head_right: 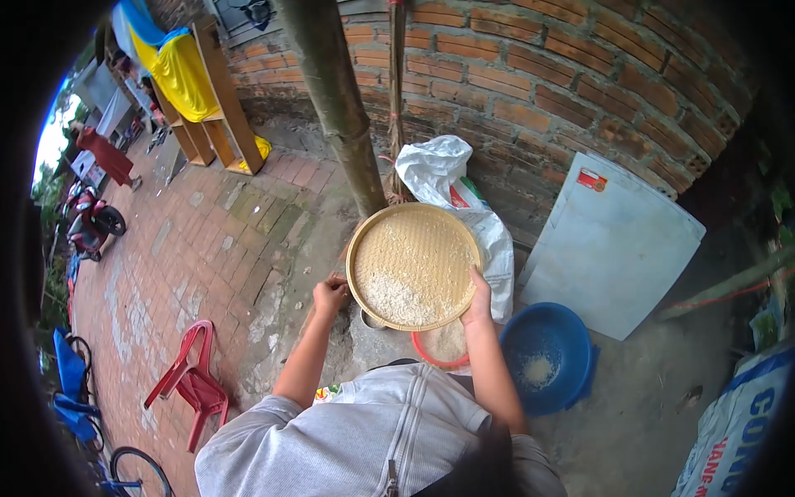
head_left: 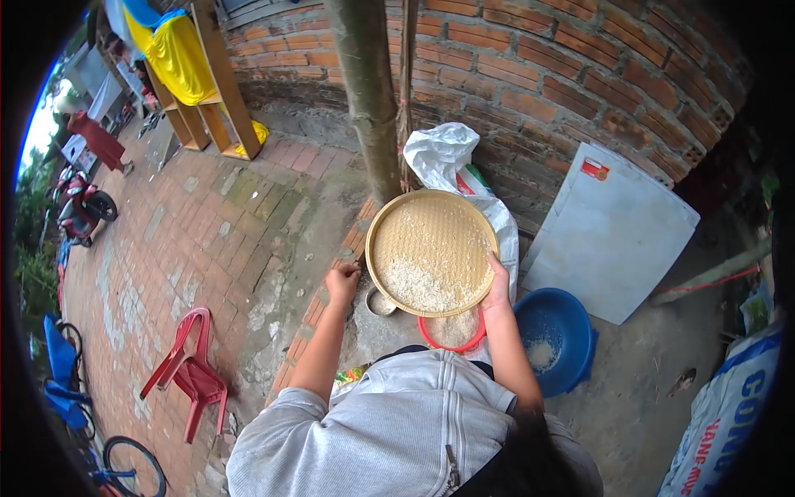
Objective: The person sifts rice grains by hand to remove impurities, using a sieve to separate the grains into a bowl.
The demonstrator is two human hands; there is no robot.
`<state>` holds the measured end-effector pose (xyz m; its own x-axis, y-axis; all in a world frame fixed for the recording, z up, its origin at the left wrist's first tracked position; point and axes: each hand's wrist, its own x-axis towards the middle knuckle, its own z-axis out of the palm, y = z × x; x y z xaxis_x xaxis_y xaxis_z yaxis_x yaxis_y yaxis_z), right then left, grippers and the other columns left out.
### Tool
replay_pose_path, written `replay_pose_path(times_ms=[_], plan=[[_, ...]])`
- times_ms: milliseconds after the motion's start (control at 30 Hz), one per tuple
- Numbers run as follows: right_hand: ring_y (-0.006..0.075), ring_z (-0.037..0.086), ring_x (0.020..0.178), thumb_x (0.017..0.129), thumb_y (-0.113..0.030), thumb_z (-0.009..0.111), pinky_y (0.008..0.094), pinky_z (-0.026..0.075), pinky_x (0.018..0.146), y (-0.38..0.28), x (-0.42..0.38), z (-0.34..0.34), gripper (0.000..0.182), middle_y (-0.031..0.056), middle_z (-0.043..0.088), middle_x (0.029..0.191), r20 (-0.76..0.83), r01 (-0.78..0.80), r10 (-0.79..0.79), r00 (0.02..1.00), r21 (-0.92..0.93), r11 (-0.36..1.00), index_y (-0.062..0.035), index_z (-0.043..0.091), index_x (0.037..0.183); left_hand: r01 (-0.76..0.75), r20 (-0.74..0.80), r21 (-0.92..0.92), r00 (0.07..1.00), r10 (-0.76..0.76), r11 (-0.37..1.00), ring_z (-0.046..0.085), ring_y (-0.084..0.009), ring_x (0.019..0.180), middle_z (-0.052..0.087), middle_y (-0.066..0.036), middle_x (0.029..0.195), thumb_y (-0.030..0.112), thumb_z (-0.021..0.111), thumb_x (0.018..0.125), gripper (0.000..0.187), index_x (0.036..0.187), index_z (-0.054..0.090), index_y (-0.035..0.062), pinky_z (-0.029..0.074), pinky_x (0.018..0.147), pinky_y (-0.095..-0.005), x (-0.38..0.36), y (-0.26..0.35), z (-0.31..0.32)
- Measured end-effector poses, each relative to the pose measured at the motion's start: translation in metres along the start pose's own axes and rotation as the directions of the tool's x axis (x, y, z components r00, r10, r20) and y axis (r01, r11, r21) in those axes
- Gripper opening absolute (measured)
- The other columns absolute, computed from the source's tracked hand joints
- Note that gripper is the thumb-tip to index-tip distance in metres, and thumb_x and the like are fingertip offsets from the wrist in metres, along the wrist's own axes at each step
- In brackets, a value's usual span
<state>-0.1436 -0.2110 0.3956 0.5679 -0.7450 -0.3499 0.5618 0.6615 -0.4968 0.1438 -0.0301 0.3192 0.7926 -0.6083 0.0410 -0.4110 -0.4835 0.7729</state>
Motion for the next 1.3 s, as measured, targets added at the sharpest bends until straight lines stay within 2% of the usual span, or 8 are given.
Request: replay_pose_path(times_ms=[133, 233, 400, 500, 733, 833, 967, 1300], plan=[[0.0299, 0.055, 0.106, 0.092, -0.029, 0.046, 0.0393, 0.044, 0.092, 0.008, 0.000, 0.023, 0.045, 0.0179, 0.055, 0.119, 0.037, -0.046, 0.046, 0.998, 0.011, 0.999, 0.0023, 0.047, 0.125, 0.096, 0.080, 0.113, 0.991, -0.105, 0.989, 0.066, -0.0257, 0.080, 0.067, -0.017, 0.086, 0.018, 0.064, 0.076, 0.028, 0.100, 0.067, 0.0048, 0.050, 0.073, -0.0331, -0.014, -0.005, 0.022], [0.0295, 0.053, 0.109, 0.093, -0.028, 0.045, 0.0392, 0.042, 0.094, 0.016, -0.001, 0.035, 0.045, 0.0172, 0.053, 0.122, 0.063, -0.091, 0.090, 0.994, 0.000, 0.996, 0.0021, 0.045, 0.126, 0.048, 0.060, -0.361, 0.998, -0.028, 0.931, 0.063, -0.0263, 0.095, 0.065, -0.018, 0.102, 0.025, 0.058, 0.083, 0.038, 0.115, 0.059, 0.0031, 0.048, 0.080, -0.0346, 0.007, -0.060, 0.047], [0.0293, 0.053, 0.110, 0.092, -0.028, 0.046, 0.0395, 0.041, 0.095, 0.027, -0.003, 0.051, 0.045, 0.0170, 0.053, 0.123, 0.123, -0.172, 0.176, 0.977, -0.043, 0.984, 0.0015, 0.045, 0.126, 0.455, 0.450, -0.853, 0.889, -0.082, 0.256, 0.057, -0.0233, 0.105, 0.058, -0.013, 0.116, 0.053, 0.036, 0.093, 0.060, 0.125, 0.049, 0.0041, 0.047, 0.090, -0.0375, -0.027, 0.067, -0.068], [0.0294, 0.053, 0.110, 0.092, -0.028, 0.046, 0.0396, 0.041, 0.095, 0.038, -0.004, 0.071, 0.045, 0.0169, 0.053, 0.124, 0.170, -0.239, 0.249, 0.953, -0.081, 0.968, 0.0010, 0.045, 0.127, 0.438, 0.433, -0.878, 0.898, -0.070, 0.192, 0.057, -0.0221, 0.104, 0.059, -0.012, 0.114, 0.062, 0.030, 0.090, 0.069, 0.123, 0.049, 0.0054, 0.046, 0.091, -0.0375, -0.044, 0.106, -0.120], [0.0264, 0.054, 0.107, 0.091, -0.026, 0.053, 0.0352, 0.043, 0.092, 0.054, -0.001, 0.111, 0.044, 0.0136, 0.054, 0.120, 0.187, -0.048, 0.121, 0.975, -0.350, 0.935, -0.0011, 0.046, 0.126, 0.163, 0.143, -0.942, 0.986, -0.088, 0.294, 0.061, -0.0173, 0.095, 0.059, -0.010, 0.110, 0.024, 0.047, 0.093, 0.042, 0.130, 0.041, 0.0036, 0.052, 0.080, -0.0314, -0.057, 0.107, -0.162], [0.0320, 0.050, 0.113, 0.090, -0.028, 0.053, 0.0403, 0.038, 0.096, 0.039, -0.018, 0.138, 0.045, 0.0196, 0.051, 0.123, 0.670, 0.740, -0.422, 0.611, -0.672, 0.004, -0.0023, 0.044, 0.127, 0.135, 0.109, -0.947, 0.989, -0.105, 0.292, 0.060, -0.0179, 0.097, 0.056, -0.010, 0.114, 0.020, 0.047, 0.093, 0.041, 0.130, 0.041, 0.0040, 0.052, 0.081, -0.0324, -0.062, 0.102, -0.164], [0.0408, 0.028, 0.129, 0.086, -0.040, 0.054, 0.0568, 0.016, 0.106, 0.025, -0.038, 0.153, 0.052, 0.0218, 0.044, 0.131, 0.799, 0.695, 0.039, 0.600, -0.495, -0.522, -0.0093, 0.048, 0.128, 0.142, 0.110, -0.953, 0.985, -0.132, 0.268, 0.059, -0.0190, 0.099, 0.056, -0.010, 0.115, 0.019, 0.046, 0.093, 0.040, 0.131, 0.040, 0.0047, 0.051, 0.083, -0.0334, -0.068, 0.123, -0.149], [0.0314, 0.049, 0.111, 0.078, -0.018, 0.066, 0.0369, 0.040, 0.094, -0.007, -0.071, 0.104, 0.031, 0.0131, 0.055, 0.115, 0.768, 0.802, 0.232, 0.597, -0.562, -0.203, -0.0053, 0.063, 0.106, 0.381, 0.391, -0.905, 0.920, 0.017, 0.189, 0.053, -0.0216, 0.111, 0.052, -0.012, 0.123, 0.017, 0.043, 0.095, 0.039, 0.131, 0.039, 0.0045, 0.044, 0.093, -0.0348, -0.060, 0.159, -0.042]])
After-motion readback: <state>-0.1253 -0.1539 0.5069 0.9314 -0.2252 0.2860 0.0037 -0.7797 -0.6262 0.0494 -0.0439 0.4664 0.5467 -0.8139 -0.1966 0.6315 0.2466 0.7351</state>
